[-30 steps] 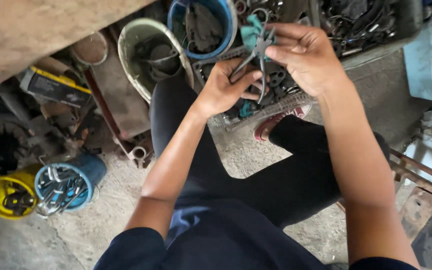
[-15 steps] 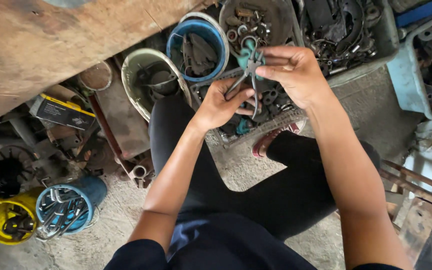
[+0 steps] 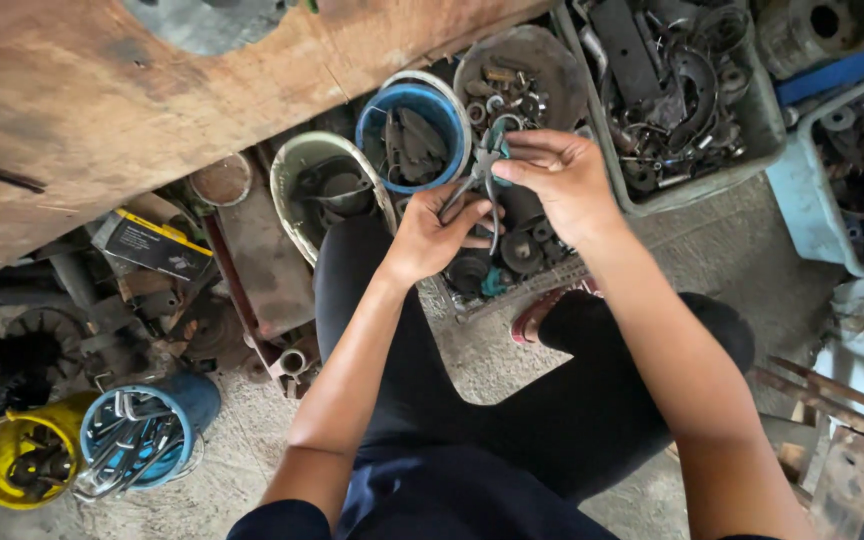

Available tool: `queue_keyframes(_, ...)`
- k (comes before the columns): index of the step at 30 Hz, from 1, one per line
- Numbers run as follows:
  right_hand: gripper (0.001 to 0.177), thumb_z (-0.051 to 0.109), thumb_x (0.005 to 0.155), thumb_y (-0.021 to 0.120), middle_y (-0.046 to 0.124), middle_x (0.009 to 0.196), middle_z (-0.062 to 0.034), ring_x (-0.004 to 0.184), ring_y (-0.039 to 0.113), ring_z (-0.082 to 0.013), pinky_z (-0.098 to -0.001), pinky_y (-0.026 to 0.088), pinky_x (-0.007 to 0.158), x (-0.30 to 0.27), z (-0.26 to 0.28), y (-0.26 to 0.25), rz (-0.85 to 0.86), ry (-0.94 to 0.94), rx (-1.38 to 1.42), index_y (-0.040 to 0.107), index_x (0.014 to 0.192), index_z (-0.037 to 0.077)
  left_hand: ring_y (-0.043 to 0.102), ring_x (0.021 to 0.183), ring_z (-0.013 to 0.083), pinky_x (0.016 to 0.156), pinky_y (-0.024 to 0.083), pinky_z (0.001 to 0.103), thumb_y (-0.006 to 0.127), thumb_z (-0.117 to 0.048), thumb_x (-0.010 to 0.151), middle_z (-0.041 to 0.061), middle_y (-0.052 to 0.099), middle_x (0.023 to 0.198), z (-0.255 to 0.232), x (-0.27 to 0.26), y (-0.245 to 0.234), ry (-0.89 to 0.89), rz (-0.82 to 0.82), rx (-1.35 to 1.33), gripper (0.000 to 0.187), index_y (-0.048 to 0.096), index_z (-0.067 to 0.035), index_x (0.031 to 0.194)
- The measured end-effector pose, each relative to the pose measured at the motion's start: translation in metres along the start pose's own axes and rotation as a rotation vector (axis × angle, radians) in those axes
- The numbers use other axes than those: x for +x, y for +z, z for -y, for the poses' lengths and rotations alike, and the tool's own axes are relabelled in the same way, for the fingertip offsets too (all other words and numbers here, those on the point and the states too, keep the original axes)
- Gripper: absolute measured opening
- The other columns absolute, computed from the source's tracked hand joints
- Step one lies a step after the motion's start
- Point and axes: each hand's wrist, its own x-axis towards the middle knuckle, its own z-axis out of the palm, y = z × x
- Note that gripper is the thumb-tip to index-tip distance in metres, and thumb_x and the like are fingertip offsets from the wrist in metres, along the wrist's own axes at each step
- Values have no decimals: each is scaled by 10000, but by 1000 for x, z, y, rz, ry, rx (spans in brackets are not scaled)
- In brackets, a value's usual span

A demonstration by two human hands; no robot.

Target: The person sits on the floor in a workshop and wipes various metal tools, including a T-handle wrench and pliers, with a green cloth. The person then places the cleaned tools onto a wooden board above.

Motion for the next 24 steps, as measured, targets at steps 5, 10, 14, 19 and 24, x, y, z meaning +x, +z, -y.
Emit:
queue_keyframes(5,280,-29,952,788,757,1209,-151,1068,761,-248,-344,632,961,-21,12,39,-138,-465,-564,733,1226,-13,744,923,164,748,679,342,614,-80,1044,85,724,1044,8,4,-4,24,-105,-11,192,643,64,1167)
queue_keyframes(10,284,-56,911,719,739,1156,-129,1127,677,-337,-424,573,982,-27,24,36,45,-1161,-1198,745,1190,-11,720,896,138,762,685,330,621,-64,1024,87,736,1007,-5,-1,-7,68,-99,6,202,675,52,1180)
queue_keyframes(14,292,-61,879,702,741,1174,-136,1158,659,-317,-399,566,995,-25,43,45,117,-1145,-1294,750,1163,-14,730,890,146,733,691,342,627,-37,1004,84,727,995,-3,-6,-4,61,-128,22,187,670,56,1160)
queue_keyframes(19,254,-26,894,760,720,1200,-86,1108,642,-302,-363,575,940,-19,27,33,98,-1205,-1256,759,1147,-1,735,878,148,741,685,341,619,-42,1004,80,737,977,-3,-4,-3,46,-121,-38,183,671,51,1153)
queue_keyframes(24,349,-65,816,720,727,1196,-104,1106,657,-301,-385,582,932,-20,49,45,82,-1132,-1280,759,1159,-14,723,866,142,728,681,342,617,-52,1021,75,725,960,-2,1,-3,24,-111,-10,164,679,60,1123)
